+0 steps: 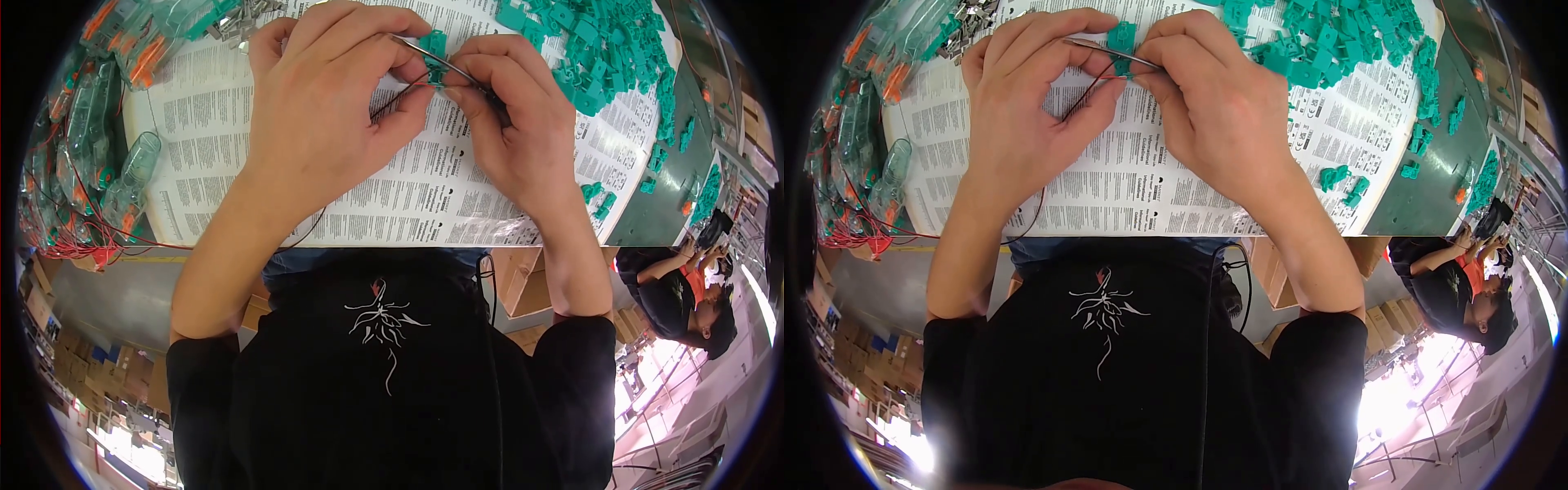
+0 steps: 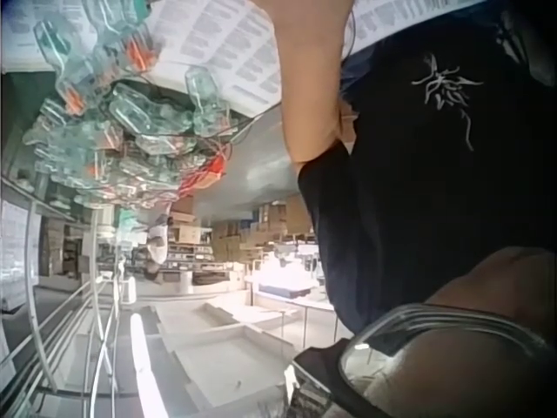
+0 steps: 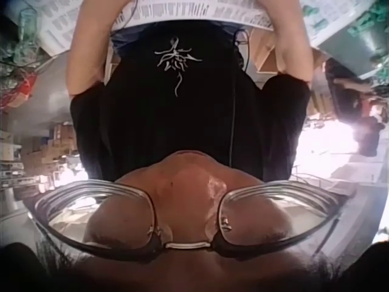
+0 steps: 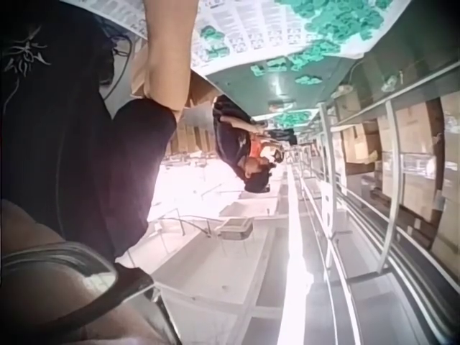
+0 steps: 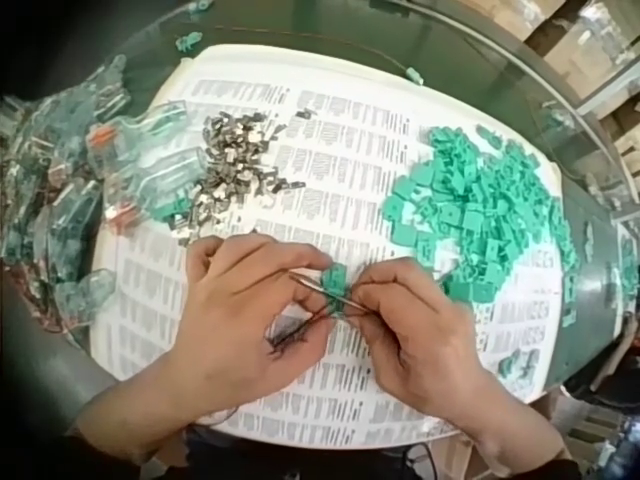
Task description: The recorder is manually assembling small green plastic housing components onto electrical wire terminals.
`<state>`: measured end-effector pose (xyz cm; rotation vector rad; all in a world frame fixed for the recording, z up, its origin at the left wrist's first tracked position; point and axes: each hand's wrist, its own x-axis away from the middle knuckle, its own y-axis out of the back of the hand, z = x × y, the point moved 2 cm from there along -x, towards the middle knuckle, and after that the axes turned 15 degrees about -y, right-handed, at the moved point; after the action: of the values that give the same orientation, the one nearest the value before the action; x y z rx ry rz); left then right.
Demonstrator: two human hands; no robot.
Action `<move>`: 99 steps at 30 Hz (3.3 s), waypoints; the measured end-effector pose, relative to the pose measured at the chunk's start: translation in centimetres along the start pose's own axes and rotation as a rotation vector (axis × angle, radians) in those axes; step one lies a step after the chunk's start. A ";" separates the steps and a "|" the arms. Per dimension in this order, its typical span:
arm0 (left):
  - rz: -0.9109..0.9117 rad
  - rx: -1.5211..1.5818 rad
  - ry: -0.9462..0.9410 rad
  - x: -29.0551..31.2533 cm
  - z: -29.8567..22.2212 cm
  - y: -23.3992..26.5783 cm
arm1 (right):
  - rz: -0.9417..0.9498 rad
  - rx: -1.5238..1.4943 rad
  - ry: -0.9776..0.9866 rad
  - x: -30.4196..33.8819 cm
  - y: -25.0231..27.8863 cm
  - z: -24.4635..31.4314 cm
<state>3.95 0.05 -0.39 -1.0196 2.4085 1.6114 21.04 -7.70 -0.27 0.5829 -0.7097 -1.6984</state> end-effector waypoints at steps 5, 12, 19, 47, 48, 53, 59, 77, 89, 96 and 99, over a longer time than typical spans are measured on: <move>-0.003 0.000 -0.021 -0.8 -0.2 0.6 | -0.009 -0.006 0.039 -0.5 0.2 0.5; 0.038 0.222 0.157 -1.0 0.9 -0.5 | 0.192 -0.076 -0.236 -1.9 1.5 0.8; -0.924 0.497 -0.534 -0.4 4.2 -6.6 | 0.396 -0.122 -0.449 -3.5 1.7 0.7; -0.975 0.557 -0.575 -0.1 4.0 -6.3 | 0.388 -0.124 -0.484 -3.4 1.7 0.9; -0.975 0.556 -0.572 -0.1 4.1 -6.4 | 0.385 -0.123 -0.488 -3.4 1.7 0.9; -0.614 0.475 -0.337 -0.6 2.4 -2.3 | 0.419 -0.153 -0.635 -4.1 2.0 1.7; 0.144 0.312 0.044 -2.2 1.7 2.2 | 0.387 -0.138 -0.526 -3.3 1.7 0.6; 0.029 0.186 0.112 -0.1 0.7 2.0 | 0.163 0.242 -0.050 1.5 4.5 2.6; -0.117 -0.068 -0.140 1.4 0.8 -0.1 | 0.107 0.251 0.066 1.0 3.9 3.0; -0.142 -0.060 -0.171 1.4 0.8 -0.1 | 0.138 0.234 0.060 0.7 4.1 3.4; -0.116 -0.034 -0.144 1.2 0.8 0.1 | 0.149 0.244 0.054 0.6 4.1 3.6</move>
<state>2.73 0.18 -1.09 -0.9923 2.1950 1.6318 21.14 -8.46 5.13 0.7249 -0.9064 -1.4637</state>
